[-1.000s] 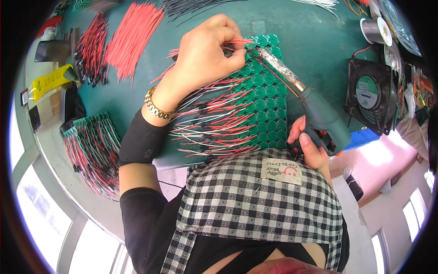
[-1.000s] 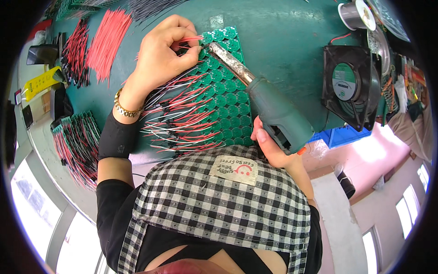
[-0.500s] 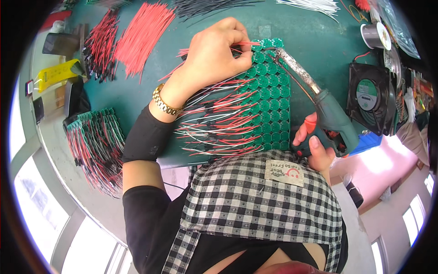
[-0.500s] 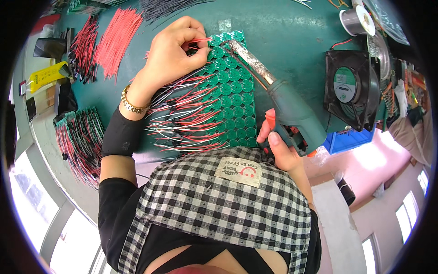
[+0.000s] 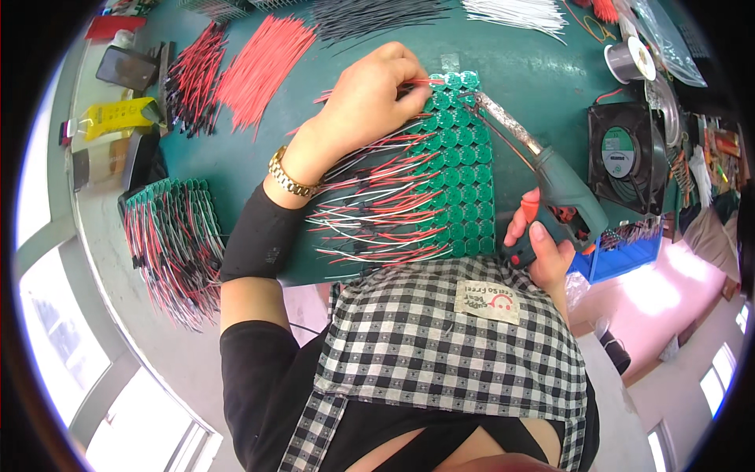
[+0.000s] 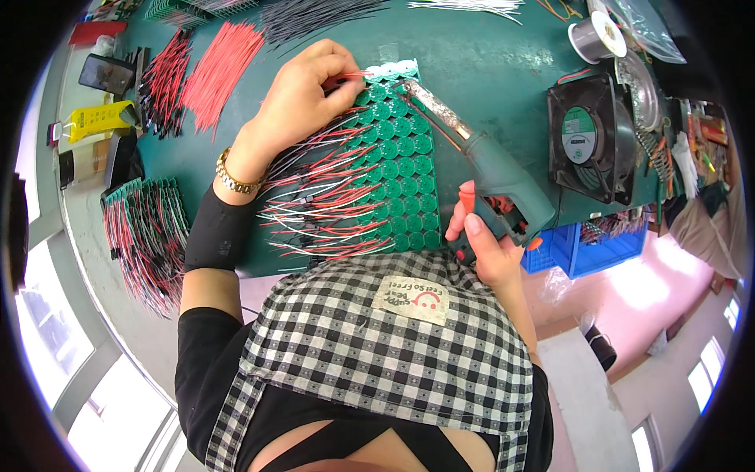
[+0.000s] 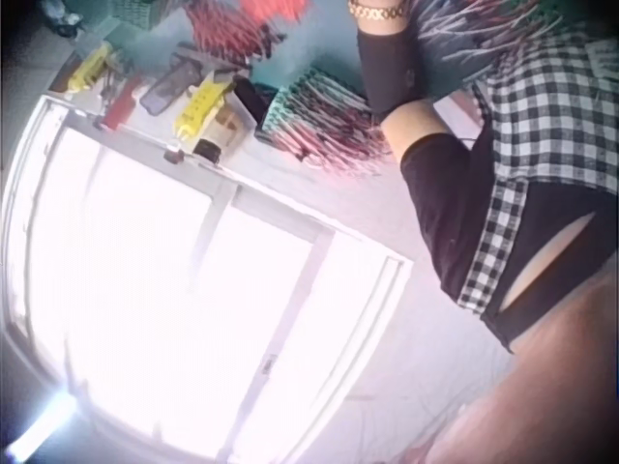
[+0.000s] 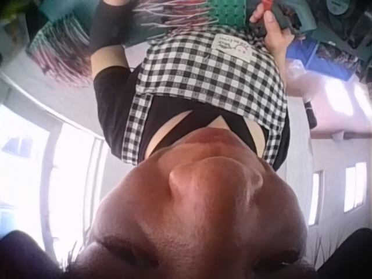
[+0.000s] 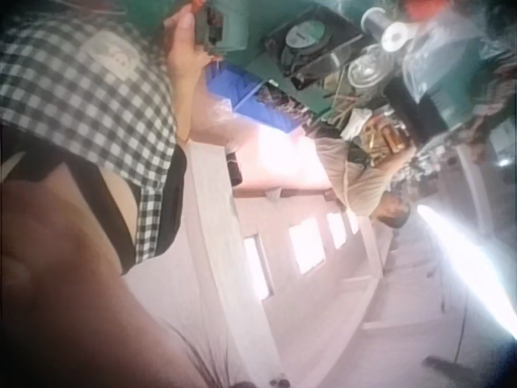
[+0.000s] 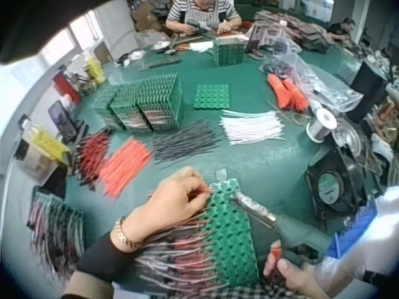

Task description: The person solders red and black wires onto an array of circular LED modules on a circuit board using a soldering iron.

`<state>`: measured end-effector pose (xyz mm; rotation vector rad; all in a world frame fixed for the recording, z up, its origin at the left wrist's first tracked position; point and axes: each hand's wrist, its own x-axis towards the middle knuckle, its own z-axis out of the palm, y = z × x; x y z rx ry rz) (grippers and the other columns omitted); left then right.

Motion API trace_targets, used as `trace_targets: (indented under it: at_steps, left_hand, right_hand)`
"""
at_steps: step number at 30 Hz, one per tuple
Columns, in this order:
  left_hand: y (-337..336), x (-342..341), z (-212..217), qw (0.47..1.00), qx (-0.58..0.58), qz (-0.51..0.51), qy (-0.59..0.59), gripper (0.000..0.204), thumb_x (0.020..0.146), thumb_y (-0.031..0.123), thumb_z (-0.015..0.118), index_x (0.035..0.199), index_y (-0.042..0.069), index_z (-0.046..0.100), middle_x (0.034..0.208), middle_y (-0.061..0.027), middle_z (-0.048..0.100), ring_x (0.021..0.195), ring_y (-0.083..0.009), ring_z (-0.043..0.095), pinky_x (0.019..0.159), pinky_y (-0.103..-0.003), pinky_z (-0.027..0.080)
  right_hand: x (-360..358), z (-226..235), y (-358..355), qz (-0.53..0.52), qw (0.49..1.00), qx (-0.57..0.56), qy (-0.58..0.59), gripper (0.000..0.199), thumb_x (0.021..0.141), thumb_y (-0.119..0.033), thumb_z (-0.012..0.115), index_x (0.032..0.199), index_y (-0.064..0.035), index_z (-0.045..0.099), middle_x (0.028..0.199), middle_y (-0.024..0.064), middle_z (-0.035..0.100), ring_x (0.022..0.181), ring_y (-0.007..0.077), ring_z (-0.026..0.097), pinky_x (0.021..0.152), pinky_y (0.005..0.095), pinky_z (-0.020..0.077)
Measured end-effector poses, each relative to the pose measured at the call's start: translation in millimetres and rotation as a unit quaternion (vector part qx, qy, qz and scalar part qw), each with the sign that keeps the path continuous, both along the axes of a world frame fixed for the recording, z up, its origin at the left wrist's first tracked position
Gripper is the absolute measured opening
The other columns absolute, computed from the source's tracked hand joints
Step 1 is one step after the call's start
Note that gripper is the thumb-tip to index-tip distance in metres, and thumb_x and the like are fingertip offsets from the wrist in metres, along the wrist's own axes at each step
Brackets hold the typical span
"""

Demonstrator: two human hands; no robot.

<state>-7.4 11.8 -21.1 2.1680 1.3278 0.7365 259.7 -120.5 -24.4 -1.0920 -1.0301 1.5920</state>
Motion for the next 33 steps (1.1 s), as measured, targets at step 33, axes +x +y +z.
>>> trace_targets:
  at_steps: [33]
  left_hand:
    - [-43, 5, -7, 0.99, 0.112, 0.077, -0.032, 0.009, 0.067, 0.008, 0.064, 0.073, 0.006, 0.057, 0.071, -0.0072, 0.052, 0.056, -0.0249, 0.054, 0.049, -0.034, 0.044]
  right_hand:
    - [-1, 1, -7, 0.068, 0.988, 0.023, 0.135, 0.066, 0.085, -0.039, 0.06, 0.128, 0.0005, 0.03, 0.083, 0.0115, 0.05, 0.07, 0.0186, 0.054, 0.067, 0.0326, 0.0471]
